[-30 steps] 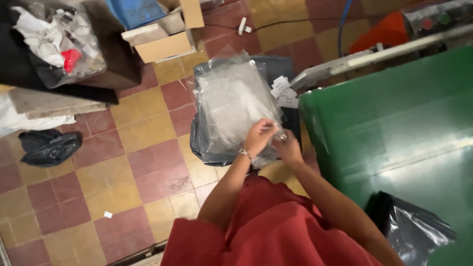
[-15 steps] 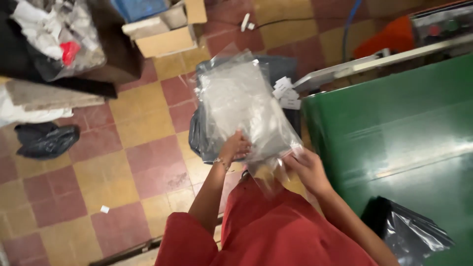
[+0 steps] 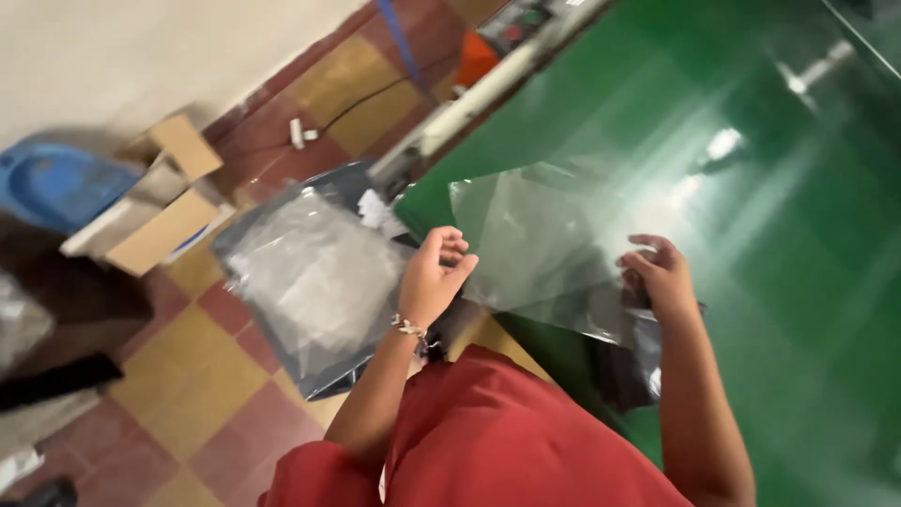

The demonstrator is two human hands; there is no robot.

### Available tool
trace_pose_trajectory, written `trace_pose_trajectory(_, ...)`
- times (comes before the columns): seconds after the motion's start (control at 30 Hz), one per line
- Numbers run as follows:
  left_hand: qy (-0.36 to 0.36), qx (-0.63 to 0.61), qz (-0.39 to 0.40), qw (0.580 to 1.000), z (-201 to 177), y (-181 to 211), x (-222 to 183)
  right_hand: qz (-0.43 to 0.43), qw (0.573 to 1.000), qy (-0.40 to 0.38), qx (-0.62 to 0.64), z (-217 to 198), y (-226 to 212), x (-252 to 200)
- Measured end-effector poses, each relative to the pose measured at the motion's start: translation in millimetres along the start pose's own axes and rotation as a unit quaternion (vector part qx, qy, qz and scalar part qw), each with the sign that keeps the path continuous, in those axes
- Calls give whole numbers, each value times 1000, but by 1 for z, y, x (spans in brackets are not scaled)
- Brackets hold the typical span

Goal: Fold black plastic bags and insert them into clear plastic sleeves for packaging.

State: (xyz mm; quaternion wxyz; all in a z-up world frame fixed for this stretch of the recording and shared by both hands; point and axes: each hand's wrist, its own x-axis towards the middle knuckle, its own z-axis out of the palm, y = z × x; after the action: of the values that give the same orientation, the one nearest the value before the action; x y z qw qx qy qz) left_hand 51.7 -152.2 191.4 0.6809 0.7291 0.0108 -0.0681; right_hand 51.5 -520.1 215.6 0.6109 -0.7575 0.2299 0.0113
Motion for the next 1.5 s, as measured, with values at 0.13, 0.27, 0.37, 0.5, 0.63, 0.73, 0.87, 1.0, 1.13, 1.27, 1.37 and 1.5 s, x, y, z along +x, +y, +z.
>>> trace_pose_trajectory(0.13, 36, 417, 157, 895, 50, 5, 6, -79, 987, 42, -130, -19, -5, -27)
trace_pose_trajectory(0.27, 66, 482, 139, 863, 64, -4, 2, -157, 922, 144, -324, -79, 4, -83)
trace_pose_trajectory(0.37, 122, 497, 83, 855, 51, -19, -8, 5, 916, 155, -370, -111, 34, -109)
trace_pose_trajectory(0.5, 68, 440, -88, 891, 49, -17, -24, 171, 926, 105, -318, -109, 56, -121)
trace_pose_trajectory(0.63, 36, 367, -127, 921, 71, -7, -29, 186, 935, 60, -296, -104, 36, -115)
trace_pose_trajectory(0.73, 57, 399, -85, 911, 84, 4, -21, 213, 923, -7, -321, -99, 20, -114)
trace_pose_trajectory(0.87, 127, 480, -22, 868, 67, -7, 25, 217, 924, -32, -313, -99, 12, -115)
trace_pose_trajectory(1.0, 195, 632, 92, 744, 78, 23, 45, 197, 934, -21, -297, -97, 23, -118)
trace_pose_trajectory(1.13, 91, 554, 184, 807, 154, 44, 35, 200, 947, 16, -252, -104, 42, -119)
trace_pose_trajectory(1.27, -23, 546, 70, 835, 199, 6, 54, 207, 968, 42, -137, -111, 60, -128)
trace_pose_trajectory(1.37, -38, 530, 53, 845, 200, -10, 69, 210, 974, 46, -74, -132, 74, -146)
trace_pose_trajectory(1.5, -26, 521, 118, 845, 204, 1, 63, 217, 973, 73, -13, -173, 101, -184)
